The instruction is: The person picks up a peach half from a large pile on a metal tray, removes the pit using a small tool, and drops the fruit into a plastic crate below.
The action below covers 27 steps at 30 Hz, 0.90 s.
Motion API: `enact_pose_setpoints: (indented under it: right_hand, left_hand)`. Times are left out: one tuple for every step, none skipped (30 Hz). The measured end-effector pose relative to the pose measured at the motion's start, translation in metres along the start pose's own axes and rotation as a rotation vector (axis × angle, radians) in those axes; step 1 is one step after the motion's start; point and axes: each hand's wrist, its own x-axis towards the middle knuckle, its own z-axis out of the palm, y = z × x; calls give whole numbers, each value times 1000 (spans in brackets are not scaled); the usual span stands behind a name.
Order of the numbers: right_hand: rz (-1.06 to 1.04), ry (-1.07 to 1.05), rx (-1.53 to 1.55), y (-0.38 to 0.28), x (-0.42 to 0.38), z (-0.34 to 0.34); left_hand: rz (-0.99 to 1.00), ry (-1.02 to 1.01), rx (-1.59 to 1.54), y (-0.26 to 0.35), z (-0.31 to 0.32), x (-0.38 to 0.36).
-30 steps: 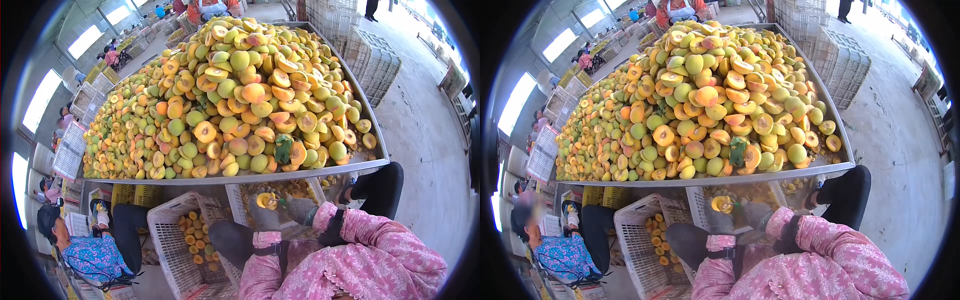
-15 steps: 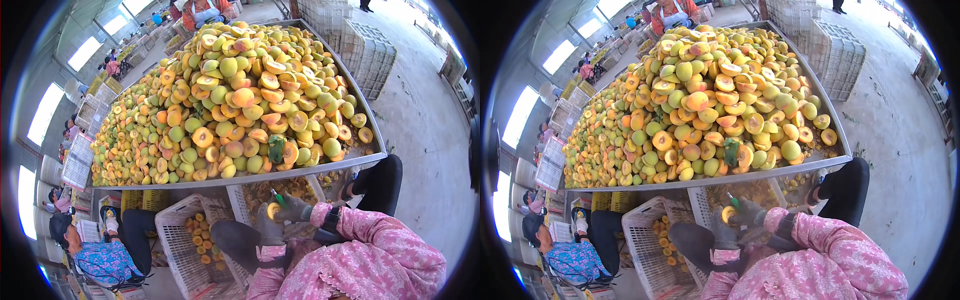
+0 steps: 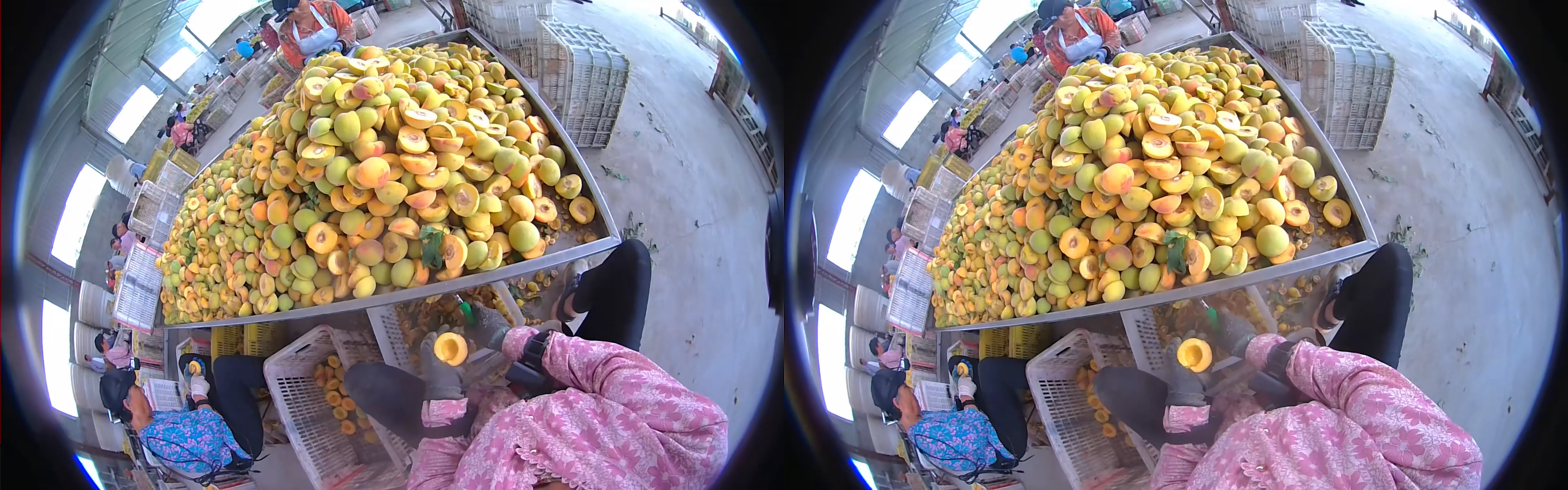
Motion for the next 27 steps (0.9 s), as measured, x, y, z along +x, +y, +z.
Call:
enact_pose_setpoints:
  right_hand:
    - [12, 2, -5, 3, 0, -3]
    - [7, 2, -3, 14, 3, -2]
    - [-84, 47, 81, 26, 7, 3]
    - [-175, 90, 167, 33, 10, 8]
    - [-7, -119, 297, 14, 1, -15]
    - [-11, -123, 303, 2, -9, -26]
    - [71, -185, 348, -8, -16, -34]
    - [154, -247, 392, -12, -18, -37]
    - [2, -181, 351, 18, -7, -10]
    - [1, -181, 353, 14, -9, -14]
    - [-102, -187, 325, 6, -15, -24]
    - [-203, -191, 297, -1, -22, -32]
    - [-201, -188, 300, -8, -29, -38]
    - [-220, -209, 519, -15, -35, -44]
    - [-238, -227, 737, -20, -39, -48]
    - [-238, -224, 736, -24, -40, -50]
    - [-325, -191, 626, -28, -40, -52]
    - [-410, -160, 514, -33, -41, -54]
    - [-336, -167, 316, -50, -46, -69]
    - [-332, -168, 315, -45, -44, -62]
    - [-340, -135, 226, -35, -36, -49]
    - [-350, -103, 136, -27, -29, -37]
    - [-317, -54, 136, -22, -28, -31]
    - [-319, -55, 136, -16, -26, -27]
    - [-182, -102, 411, -18, -26, -29]
    - [-37, -148, 684, -19, -27, -30]
    - [67, -236, 734, -20, -28, -32]
  left_hand:
    - [-77, -1, -180, 8, -4, 3]
    - [-72, -3, -179, 16, 2, -1]
    - [-46, -65, -127, 24, 8, -8]
    - [-20, -124, -75, 29, 13, -14]
    - [-38, -169, -96, 33, 16, -17]
    - [-31, -165, -92, 34, 21, -21]
    - [-29, -205, -102, 37, 27, -26]
    - [-28, -244, -112, 38, 30, -29]
    - [-25, -244, -108, 39, 32, -30]
    - [-14, -265, -100, 39, 33, -32]
    - [-3, -287, -93, 39, 34, -32]
    - [-5, -286, -90, 39, 34, -33]
    - [-3, -263, -78, 39, 34, -33]
    - [-1, -240, -66, 38, 35, -33]
    - [-3, -242, -65, 37, 35, -33]
    - [38, -169, 35, 34, 37, -33]
    - [79, -93, 133, 31, 38, -34]
    - [77, -94, 132, 27, 40, -36]
    - [152, -65, 349, 24, 47, -42]
    - [226, -34, 566, 22, 51, -47]
    - [119, -94, 496, 22, 39, -36]
    - [120, -95, 494, 24, 38, -33]
    - [38, -201, 371, 26, 38, -31]
    - [-44, -304, 249, 28, 39, -30]
    - [68, -316, 307, 29, 60, -48]
    - [68, -315, 308, 28, 60, -48]
    - [173, -332, 448, 25, 56, -45]
